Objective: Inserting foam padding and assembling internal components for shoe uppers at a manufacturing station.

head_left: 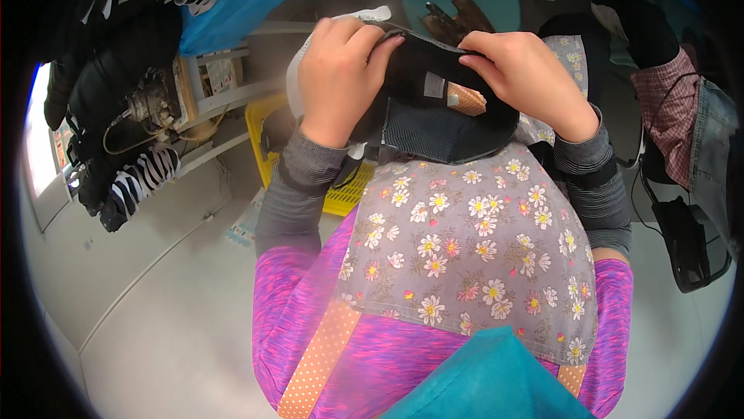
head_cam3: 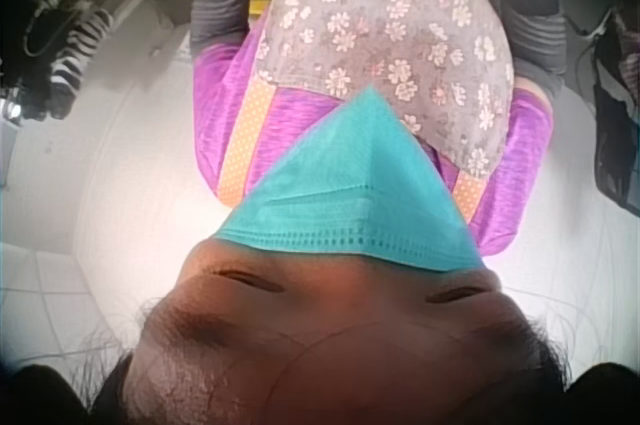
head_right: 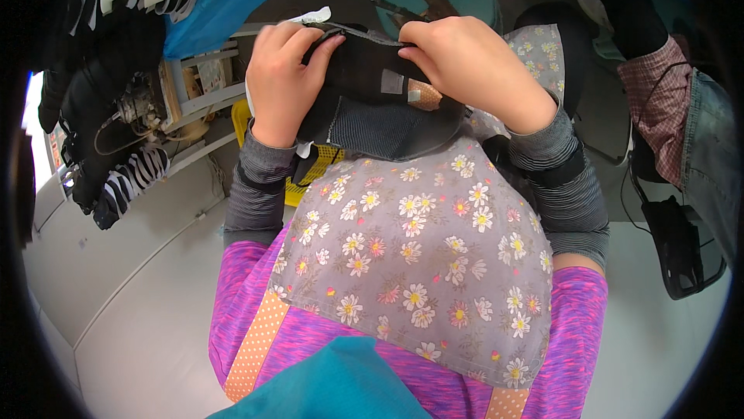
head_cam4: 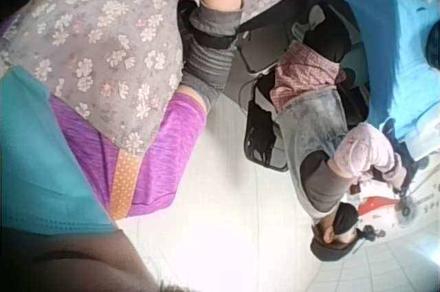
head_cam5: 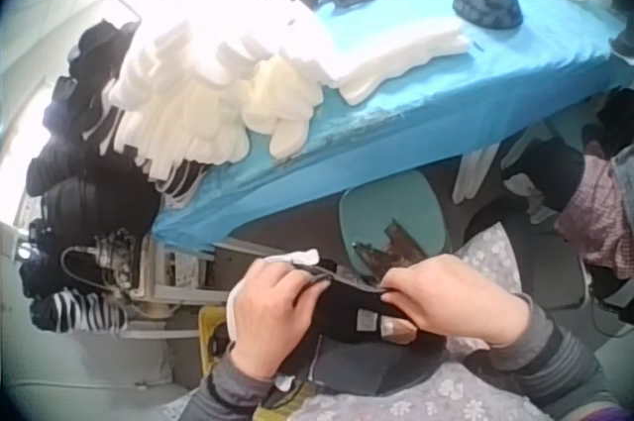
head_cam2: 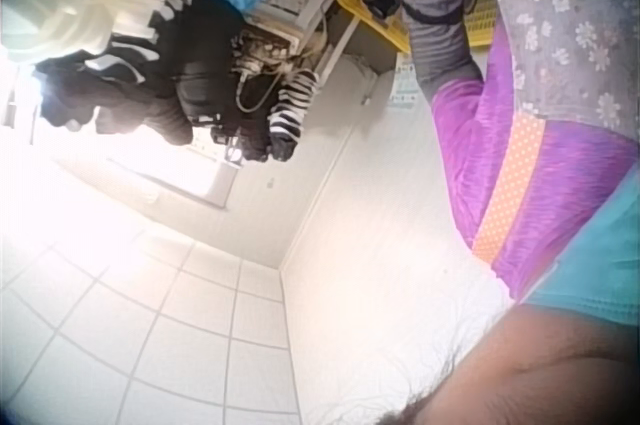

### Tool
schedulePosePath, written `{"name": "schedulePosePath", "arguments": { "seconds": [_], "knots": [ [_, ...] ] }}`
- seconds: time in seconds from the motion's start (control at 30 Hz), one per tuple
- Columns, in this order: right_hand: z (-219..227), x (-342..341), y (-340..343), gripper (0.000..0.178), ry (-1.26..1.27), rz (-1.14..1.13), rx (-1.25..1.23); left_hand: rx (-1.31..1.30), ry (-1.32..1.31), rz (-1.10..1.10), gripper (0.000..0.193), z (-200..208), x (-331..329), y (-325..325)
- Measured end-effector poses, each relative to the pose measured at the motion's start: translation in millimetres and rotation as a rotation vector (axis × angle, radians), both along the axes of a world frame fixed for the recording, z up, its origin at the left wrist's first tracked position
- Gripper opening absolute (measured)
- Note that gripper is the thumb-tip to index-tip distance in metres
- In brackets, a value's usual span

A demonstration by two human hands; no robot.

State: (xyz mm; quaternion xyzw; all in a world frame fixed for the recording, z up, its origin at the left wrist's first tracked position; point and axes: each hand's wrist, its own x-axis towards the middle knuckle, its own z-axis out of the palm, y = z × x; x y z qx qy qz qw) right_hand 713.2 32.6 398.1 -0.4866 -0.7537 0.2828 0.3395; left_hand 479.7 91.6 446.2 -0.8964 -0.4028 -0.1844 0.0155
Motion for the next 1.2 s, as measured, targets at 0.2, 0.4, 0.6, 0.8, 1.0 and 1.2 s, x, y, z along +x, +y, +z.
{"name": "schedulePosePath", "arguments": {
  "seconds": [0.2, 0.4, 0.6, 0.8, 1.0, 1.2],
  "knots": [
    [-1.3, 2.2, 0.2, 0.013, 0.016, 0.024, 0.013, 0.001, -0.043, -0.109, 0.021, -0.9, -3.6, 13.6],
    [14.2, -1.6, 25.4, 0.017, -0.075, 0.089, -0.049, -0.308, -0.157, -0.062, 0.023, 7.5, -2.9, 8.5],
    [6.3, -34.2, 42.0, 0.022, -0.099, 0.093, 0.023, -0.253, -0.14, -0.05, 0.022, 12.8, -11.5, 8.8],
    [-4.6, -25.3, 39.3, 0.028, -0.042, -0.042, 0.025, -0.3, -0.068, 0.075, 0.031, 14.6, -48.2, 8.9],
    [3.0, -18.3, 33.5, 0.028, 0.098, 0.02, -0.041, -0.532, -0.275, 0.253, 0.033, 27.1, -48.0, 14.0],
    [15.2, -11.6, 39.5, 0.027, 0.044, 0.096, -0.088, -0.452, -0.162, 0.208, 0.046, 33.3, -43.5, 13.3]
  ]
}}
